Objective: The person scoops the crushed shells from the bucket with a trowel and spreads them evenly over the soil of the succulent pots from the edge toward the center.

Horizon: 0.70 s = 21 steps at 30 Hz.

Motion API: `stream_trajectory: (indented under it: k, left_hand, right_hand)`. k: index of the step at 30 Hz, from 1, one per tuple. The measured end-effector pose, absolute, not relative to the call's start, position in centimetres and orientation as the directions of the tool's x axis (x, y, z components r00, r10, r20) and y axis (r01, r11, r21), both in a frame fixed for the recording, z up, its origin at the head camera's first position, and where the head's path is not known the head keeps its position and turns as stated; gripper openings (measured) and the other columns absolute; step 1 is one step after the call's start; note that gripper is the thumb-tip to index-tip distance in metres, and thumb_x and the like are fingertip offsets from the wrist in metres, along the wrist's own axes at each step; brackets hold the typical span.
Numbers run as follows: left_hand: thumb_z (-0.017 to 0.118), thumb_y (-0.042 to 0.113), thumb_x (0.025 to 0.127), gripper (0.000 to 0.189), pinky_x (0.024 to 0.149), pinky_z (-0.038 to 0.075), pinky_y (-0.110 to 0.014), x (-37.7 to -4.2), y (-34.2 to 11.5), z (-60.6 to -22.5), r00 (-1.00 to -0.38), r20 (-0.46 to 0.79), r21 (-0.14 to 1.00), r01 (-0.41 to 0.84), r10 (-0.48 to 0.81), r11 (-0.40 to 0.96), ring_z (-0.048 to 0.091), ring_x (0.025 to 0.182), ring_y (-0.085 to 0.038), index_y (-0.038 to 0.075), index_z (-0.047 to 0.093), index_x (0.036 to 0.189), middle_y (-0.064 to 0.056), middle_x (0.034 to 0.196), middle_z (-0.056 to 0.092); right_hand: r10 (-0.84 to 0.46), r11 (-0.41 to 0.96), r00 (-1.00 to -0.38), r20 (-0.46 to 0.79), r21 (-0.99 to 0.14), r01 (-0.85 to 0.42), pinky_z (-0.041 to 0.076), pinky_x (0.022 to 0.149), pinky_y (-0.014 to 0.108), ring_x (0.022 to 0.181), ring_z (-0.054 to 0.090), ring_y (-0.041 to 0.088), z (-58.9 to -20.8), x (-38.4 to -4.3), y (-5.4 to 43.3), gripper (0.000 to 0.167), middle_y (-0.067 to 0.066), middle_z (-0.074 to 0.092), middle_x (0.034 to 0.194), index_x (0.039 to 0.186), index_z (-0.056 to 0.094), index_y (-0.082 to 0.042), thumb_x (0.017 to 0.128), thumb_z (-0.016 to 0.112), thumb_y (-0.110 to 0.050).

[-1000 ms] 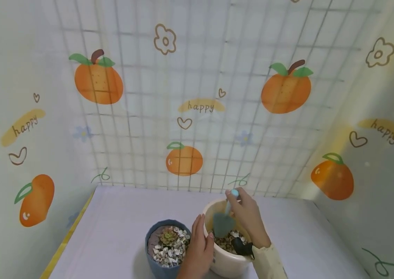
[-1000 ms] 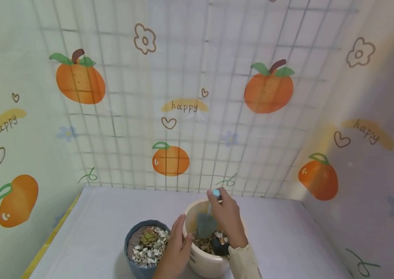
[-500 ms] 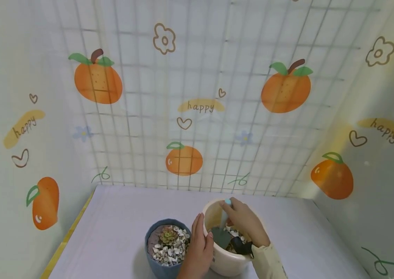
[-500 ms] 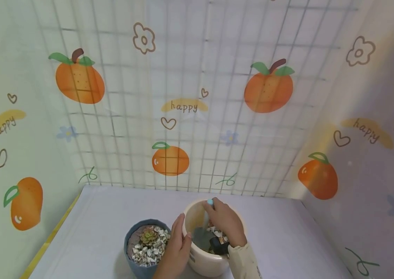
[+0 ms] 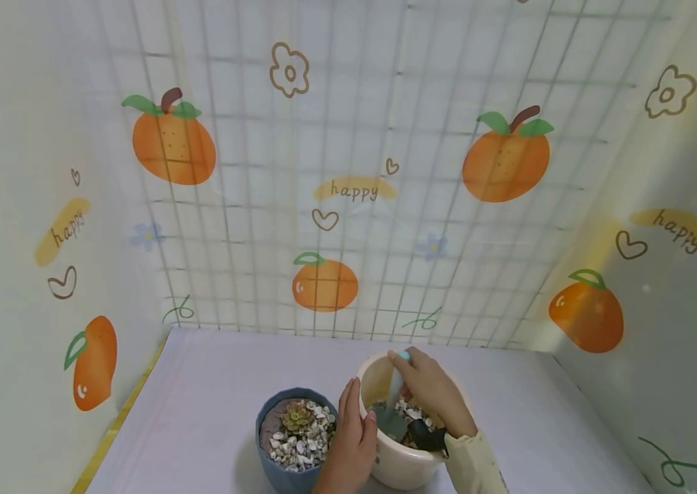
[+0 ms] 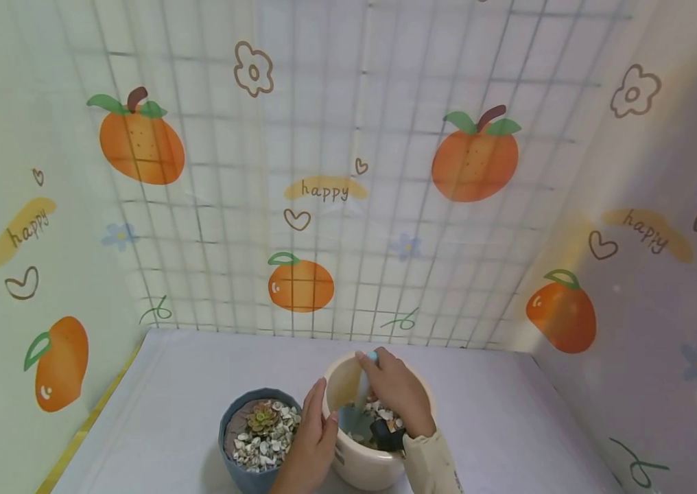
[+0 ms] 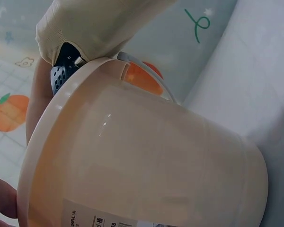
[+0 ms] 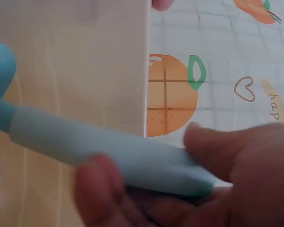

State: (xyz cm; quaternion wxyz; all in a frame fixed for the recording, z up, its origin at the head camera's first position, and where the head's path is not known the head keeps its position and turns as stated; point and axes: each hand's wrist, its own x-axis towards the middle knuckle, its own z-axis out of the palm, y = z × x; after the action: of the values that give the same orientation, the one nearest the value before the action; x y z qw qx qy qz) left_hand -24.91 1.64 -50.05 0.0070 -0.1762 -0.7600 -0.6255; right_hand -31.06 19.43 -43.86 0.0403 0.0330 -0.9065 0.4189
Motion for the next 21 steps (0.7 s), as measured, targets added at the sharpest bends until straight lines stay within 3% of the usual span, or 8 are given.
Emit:
stream_trajectory:
  k: [6, 14, 21]
  left_hand:
    - [0.042, 0.019, 0.114, 0.063, 0.112, 0.032, -0.067, -24.86, 1.65, -49.73, -0.943, 0.209, 0.959, 0.250, 0.259, 0.136, 0.024, 0.150, -0.046, 0.004, 0.011, 0.167, -0.023, 0.169, 0.010]
    - [0.037, 0.029, 0.116, 0.064, 0.116, 0.024, -0.068, -24.91, 1.37, -49.90, -0.940, 0.184, 0.969, 0.222, 0.286, 0.108, 0.012, 0.155, -0.043, 0.007, 0.007, 0.168, -0.020, 0.172, 0.003]
    - [0.035, 0.032, 0.117, 0.065, 0.118, 0.020, -0.067, -24.78, 1.22, -49.90, -0.937, 0.172, 0.972, 0.211, 0.305, 0.101, 0.006, 0.156, -0.042, 0.007, 0.005, 0.168, -0.019, 0.172, 0.000]
  right_hand:
    - [0.050, 0.574, -0.982, 0.180, -0.810, -0.119, 0.056, 0.057, 0.043, 0.054, 0.060, 0.029, -43.64, -31.15, 19.47, 0.046, 0.012, 0.059, 0.065, 0.096, 0.059, -0.005, 0.107, 0.058, -0.049]
    - [0.218, 0.525, -0.940, 0.262, -0.843, -0.113, 0.039, 0.045, 0.031, 0.046, 0.045, 0.021, -43.55, -31.49, 20.07, 0.057, 0.004, 0.047, 0.059, 0.098, 0.059, -0.006, 0.104, 0.052, -0.063]
    - [0.330, 0.528, -0.886, 0.325, -0.842, -0.112, 0.040, 0.047, 0.033, 0.050, 0.048, 0.022, -43.46, -31.44, 20.25, 0.057, 0.007, 0.053, 0.062, 0.106, 0.062, -0.006, 0.106, 0.049, -0.061]
